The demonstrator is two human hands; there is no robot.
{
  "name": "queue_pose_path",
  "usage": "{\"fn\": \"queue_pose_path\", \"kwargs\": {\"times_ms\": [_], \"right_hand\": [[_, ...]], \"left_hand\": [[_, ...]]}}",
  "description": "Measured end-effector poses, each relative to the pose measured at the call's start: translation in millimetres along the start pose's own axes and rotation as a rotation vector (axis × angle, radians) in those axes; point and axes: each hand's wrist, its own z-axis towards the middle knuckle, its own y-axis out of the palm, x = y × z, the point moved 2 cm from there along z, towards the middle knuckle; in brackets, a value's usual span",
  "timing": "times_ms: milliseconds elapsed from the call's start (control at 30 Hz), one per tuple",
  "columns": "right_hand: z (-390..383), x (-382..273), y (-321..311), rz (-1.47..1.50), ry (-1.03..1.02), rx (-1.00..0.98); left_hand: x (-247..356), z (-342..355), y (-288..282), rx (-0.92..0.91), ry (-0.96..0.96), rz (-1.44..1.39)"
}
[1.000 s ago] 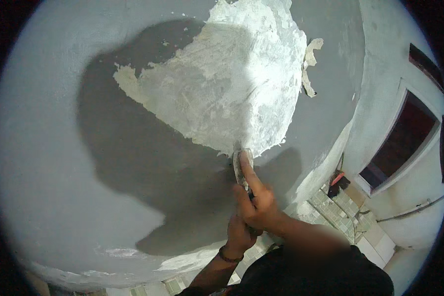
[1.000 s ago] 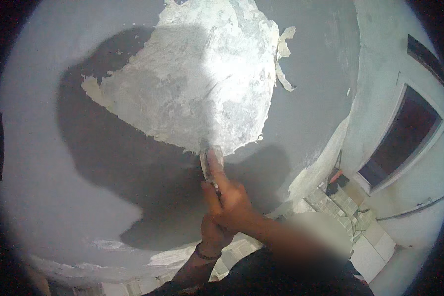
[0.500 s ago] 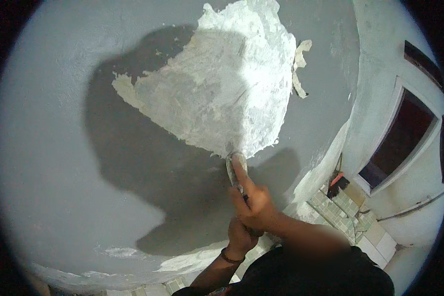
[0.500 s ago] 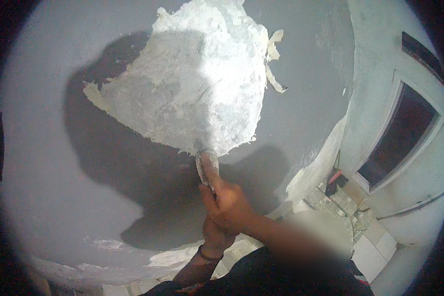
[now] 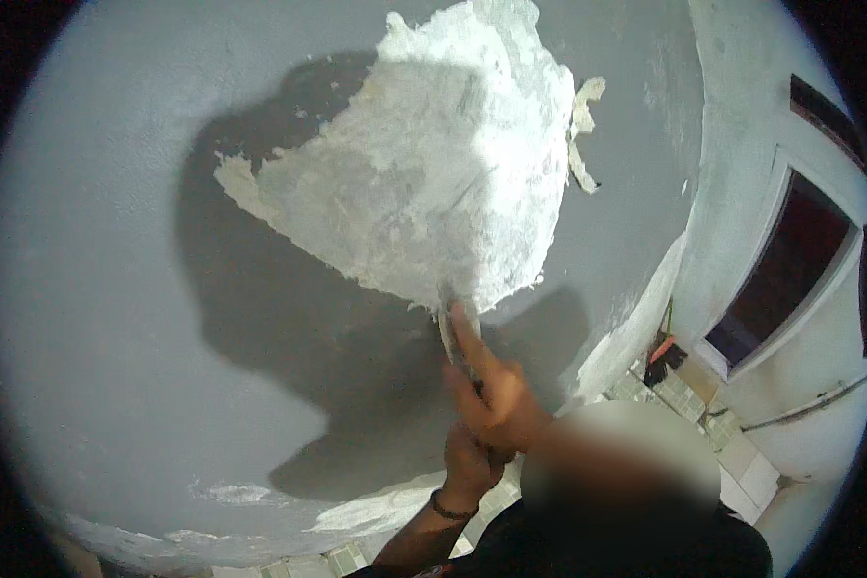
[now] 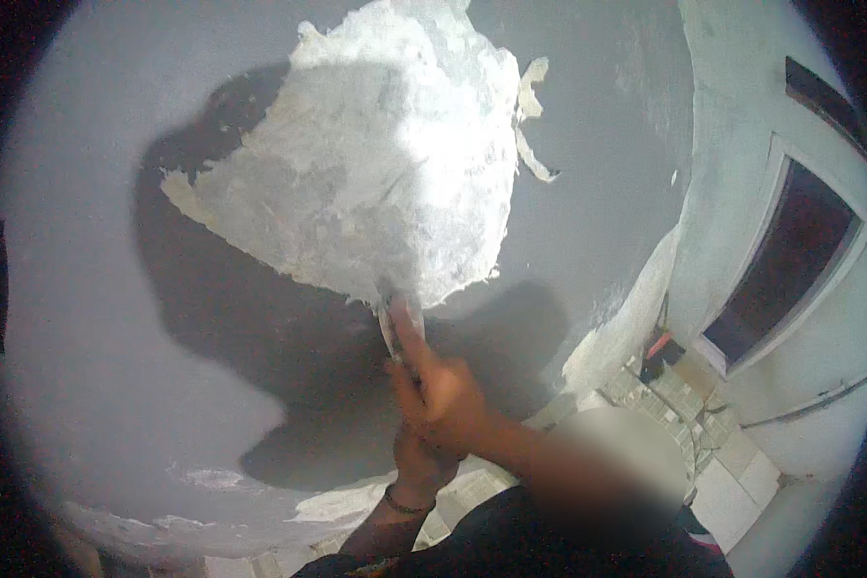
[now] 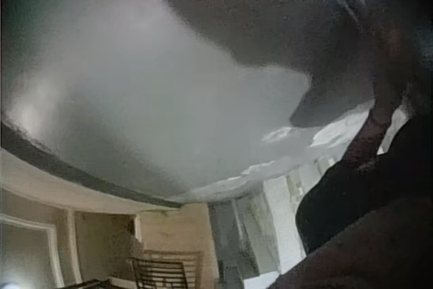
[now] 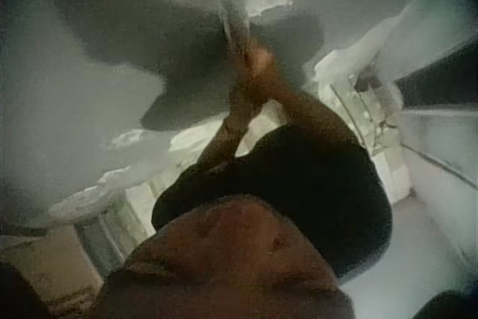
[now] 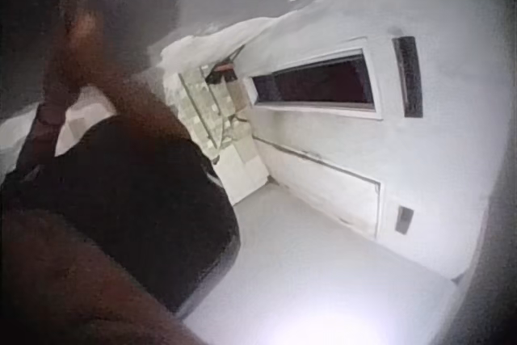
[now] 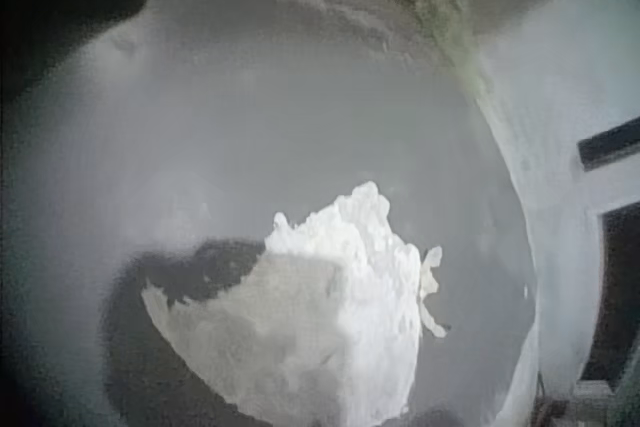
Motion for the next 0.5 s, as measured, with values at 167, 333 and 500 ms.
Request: {"fn": "queue_pose_path", "kwargs": {"times_ms": [167,333,500], "right_hand": [[2,-9,-1,-0.03,-0.005,-0.012],[17,-9,-5,-0.08,0.07,-0.004],[7,-1,-4,-0.016,-0.053,0.103]], "left_hand": [[7,4,5,0.063,0.105,0.335],[34,12,20,0.02,0.449,0.566],[14,11,10,0.027,-0.024,-0.032]]}}
